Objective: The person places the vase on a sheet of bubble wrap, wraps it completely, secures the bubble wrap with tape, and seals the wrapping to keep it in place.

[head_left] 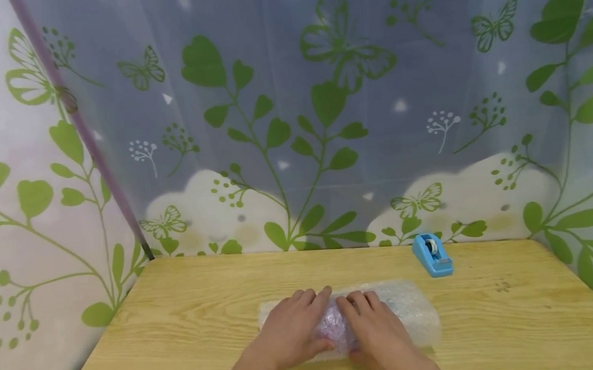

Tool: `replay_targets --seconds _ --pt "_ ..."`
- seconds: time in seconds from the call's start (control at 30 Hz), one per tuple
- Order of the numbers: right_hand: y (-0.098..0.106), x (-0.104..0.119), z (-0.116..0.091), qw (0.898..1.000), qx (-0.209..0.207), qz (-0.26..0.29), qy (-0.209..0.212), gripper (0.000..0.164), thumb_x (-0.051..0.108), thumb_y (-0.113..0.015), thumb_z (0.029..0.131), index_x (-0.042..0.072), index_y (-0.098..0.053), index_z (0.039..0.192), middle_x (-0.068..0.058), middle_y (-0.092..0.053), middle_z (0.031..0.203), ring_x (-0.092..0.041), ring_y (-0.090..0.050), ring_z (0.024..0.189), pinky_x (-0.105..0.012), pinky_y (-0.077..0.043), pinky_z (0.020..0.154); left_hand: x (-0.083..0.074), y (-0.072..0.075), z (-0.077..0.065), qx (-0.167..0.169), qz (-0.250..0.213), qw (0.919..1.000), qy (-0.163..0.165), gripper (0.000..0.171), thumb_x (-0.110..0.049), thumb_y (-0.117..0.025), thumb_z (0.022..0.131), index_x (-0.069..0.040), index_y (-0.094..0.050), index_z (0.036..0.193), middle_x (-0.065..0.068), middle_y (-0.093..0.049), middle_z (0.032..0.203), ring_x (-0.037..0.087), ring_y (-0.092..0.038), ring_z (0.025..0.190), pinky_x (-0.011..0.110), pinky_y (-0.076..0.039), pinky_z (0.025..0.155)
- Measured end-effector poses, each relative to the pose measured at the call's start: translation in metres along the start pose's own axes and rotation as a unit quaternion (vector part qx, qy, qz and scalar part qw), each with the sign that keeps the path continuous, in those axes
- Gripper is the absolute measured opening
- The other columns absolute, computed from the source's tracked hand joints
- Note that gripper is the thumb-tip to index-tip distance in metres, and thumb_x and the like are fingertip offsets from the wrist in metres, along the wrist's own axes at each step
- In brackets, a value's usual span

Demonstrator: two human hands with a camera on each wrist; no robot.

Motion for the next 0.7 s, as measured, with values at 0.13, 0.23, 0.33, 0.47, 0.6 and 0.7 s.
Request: replay_targets --seconds 0.13,0.23,0.33,0.47,0.6,0.7 --pt "0.0 -0.002 0.004 1.0 0.006 0.001 0.004 0.079 0.028 -0.089 0.059 0.002 -0.054 0.125 -0.01 -0.053 0.111 -0.029 -0.048 0.102 -0.042 -0.048 0.083 -0.005 0.003 -0.001 -0.013 0.037 0.9992 -0.003 0.057 -0.049 -0.076 0.076 -0.01 -0.056 0.112 -0.001 -0.06 0.09 0.013 -0.057 0.081 0.024 -0.05 0.068" --pt "0.0 -0.004 0.007 1.0 0.02 -0.002 0.006 0.08 0.031 -0.089 0.059 0.002 -0.055 0.125 -0.01 -0.053 0.109 -0.028 -0.048 0.1 -0.041 -0.049 0.08 -0.008 0.001 -0.003 -0.021 0.071 0.9972 -0.011 0.05 -0.051 -0.072 0.077 -0.011 -0.057 0.104 -0.001 -0.061 0.089 0.014 -0.058 0.081 0.026 -0.05 0.07" --pt "-0.001 -0.005 0.009 0.999 0.034 -0.001 0.012 0.078 0.034 -0.089 0.059 0.004 -0.056 0.123 -0.009 -0.053 0.108 -0.026 -0.049 0.096 -0.039 -0.049 0.075 -0.011 -0.002 -0.006 -0.042 0.094 0.9944 -0.025 0.052 -0.055 -0.07 0.075 -0.011 -0.058 0.101 0.0 -0.062 0.088 0.015 -0.059 0.081 0.028 -0.051 0.072" --pt "-0.001 -0.004 0.008 0.998 0.054 0.013 0.016 0.076 0.039 -0.088 0.061 0.005 -0.056 0.121 -0.007 -0.054 0.107 -0.024 -0.048 0.093 -0.037 -0.049 0.072 -0.015 -0.005 -0.011 -0.063 0.117 0.9908 -0.026 0.06 -0.061 -0.074 0.068 -0.013 -0.056 0.099 -0.001 -0.062 0.086 0.015 -0.06 0.08 0.029 -0.052 0.074" --pt "0.0 -0.005 0.007 0.997 0.073 0.025 0.007 0.074 0.04 -0.086 0.062 0.006 -0.057 0.122 -0.005 -0.054 0.106 -0.022 -0.048 0.093 -0.037 -0.049 0.072 -0.018 -0.006 -0.012 -0.055 0.118 0.9914 -0.012 0.059 -0.051 -0.084 0.06 -0.015 -0.052 0.095 -0.002 -0.06 0.086 0.014 -0.059 0.08 0.028 -0.051 0.073" --pt "0.0 -0.005 0.006 0.995 0.089 0.038 0.002 0.073 0.04 -0.085 0.063 0.007 -0.058 0.122 -0.004 -0.054 0.104 -0.021 -0.048 0.092 -0.036 -0.049 0.07 -0.019 -0.005 -0.012 -0.042 0.102 0.9939 -0.005 0.055 -0.044 -0.084 0.061 -0.015 -0.052 0.094 -0.002 -0.059 0.085 0.014 -0.058 0.078 0.027 -0.05 0.072"
Point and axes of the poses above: each hand's wrist, its own z-axis towards the middle knuckle, its own y-axis out of the back of the hand, x = y × z, the point moved 8 cm from there along z, towards the middle knuckle
